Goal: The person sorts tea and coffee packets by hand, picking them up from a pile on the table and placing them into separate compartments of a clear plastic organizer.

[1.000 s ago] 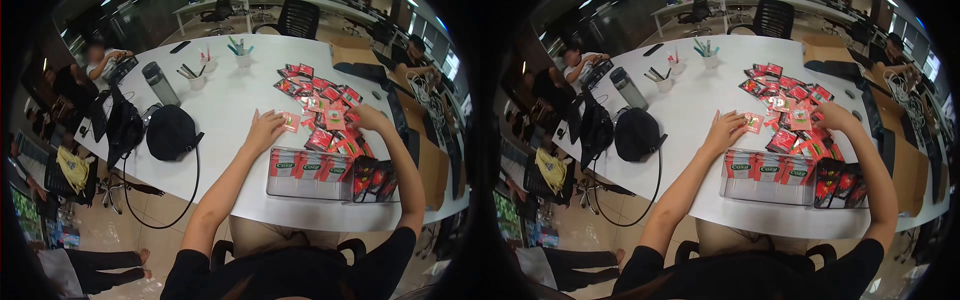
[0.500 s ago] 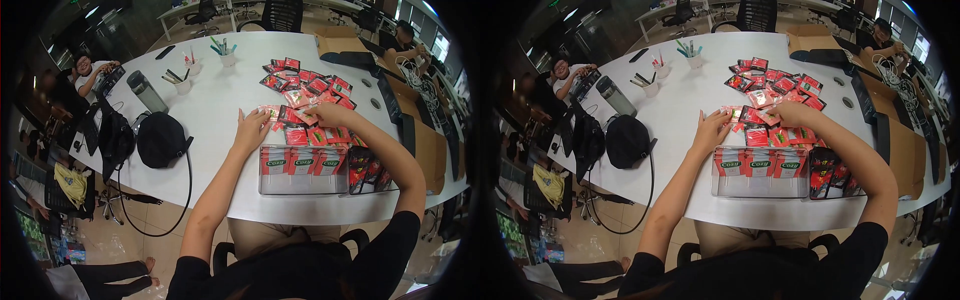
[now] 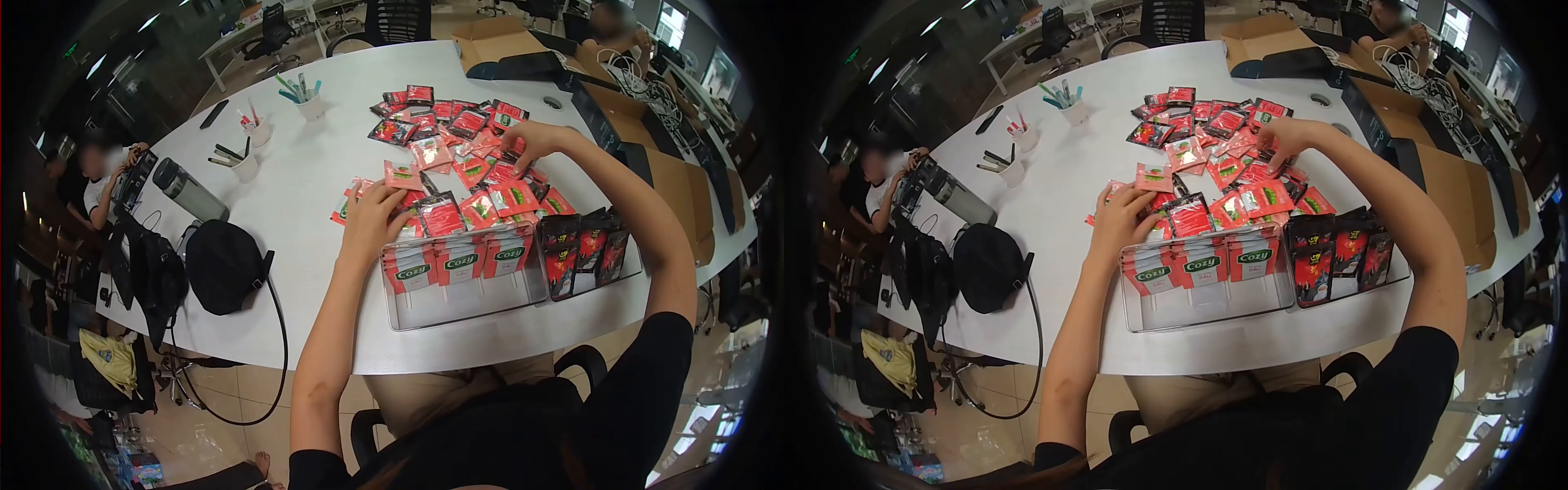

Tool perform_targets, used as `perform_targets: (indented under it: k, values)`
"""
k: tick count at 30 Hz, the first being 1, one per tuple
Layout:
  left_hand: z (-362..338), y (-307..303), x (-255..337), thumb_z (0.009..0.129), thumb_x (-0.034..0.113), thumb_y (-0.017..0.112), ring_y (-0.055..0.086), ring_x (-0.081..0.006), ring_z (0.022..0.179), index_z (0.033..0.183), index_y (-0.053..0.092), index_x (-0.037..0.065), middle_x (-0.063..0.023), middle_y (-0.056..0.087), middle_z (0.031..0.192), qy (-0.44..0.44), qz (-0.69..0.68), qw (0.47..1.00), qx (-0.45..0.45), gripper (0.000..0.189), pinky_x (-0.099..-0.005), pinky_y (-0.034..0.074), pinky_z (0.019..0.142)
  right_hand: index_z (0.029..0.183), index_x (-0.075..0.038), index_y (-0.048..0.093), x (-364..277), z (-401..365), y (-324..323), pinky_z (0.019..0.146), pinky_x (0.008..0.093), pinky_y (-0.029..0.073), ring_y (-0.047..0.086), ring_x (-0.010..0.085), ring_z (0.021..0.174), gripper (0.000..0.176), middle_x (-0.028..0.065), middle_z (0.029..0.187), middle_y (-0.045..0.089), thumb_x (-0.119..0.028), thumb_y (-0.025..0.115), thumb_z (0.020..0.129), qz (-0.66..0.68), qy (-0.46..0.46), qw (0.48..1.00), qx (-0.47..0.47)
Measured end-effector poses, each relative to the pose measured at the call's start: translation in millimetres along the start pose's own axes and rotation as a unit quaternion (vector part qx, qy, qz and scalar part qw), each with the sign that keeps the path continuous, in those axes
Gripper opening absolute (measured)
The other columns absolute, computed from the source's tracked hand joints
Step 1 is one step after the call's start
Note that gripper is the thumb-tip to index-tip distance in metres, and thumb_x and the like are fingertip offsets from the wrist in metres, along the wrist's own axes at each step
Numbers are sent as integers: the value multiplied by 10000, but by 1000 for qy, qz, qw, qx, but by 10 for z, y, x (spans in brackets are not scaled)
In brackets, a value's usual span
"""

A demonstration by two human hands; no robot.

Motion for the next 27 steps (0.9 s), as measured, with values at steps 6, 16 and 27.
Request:
perform_targets:
  k: [6, 16, 27]
  values:
    - [-55, 124, -122, 801, 131, 626, 629, -246, 803, 1184, 584, 117, -55, 622, 1006, -50, -9, 998, -36, 385, -352, 519, 653, 1136, -59, 635, -361, -71, 245, 844, 366, 472, 593, 293, 936, 555, 172, 1097, 617, -71, 743, 591, -48, -283, 956, 60]
    - [-8, -266, -98, 813, 41, 582, 633, -283, 789, 1176, 522, 69, -88, 613, 971, -130, -119, 976, 129, 369, -362, 531, 638, 1043, -75, 671, -90, -34, -490, 666, 375, 482, 627, 310, 713, 264, 154, 798, 654, -113, 589, 795, -41, -95, 957, 273]
    - [-110, -71, -371, 847, 69, 589, 645, -208, 725, 1165, 379, 4, -176, 635, 893, -239, -272, 922, 136, 387, -292, 506, 624, 1324, -210, 494, 23, 939, -177, 796, 411, 489, 592, 308, 998, 667, 96, 1169, 599, 33, 561, 706, -213, -50, 966, 136]
Point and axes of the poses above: each hand's wrist, its own z-axis towards the middle knuckle, its own y-axis out of the palm, x = y × z, the point moved 7 cm from there along z, towards the middle knuckle
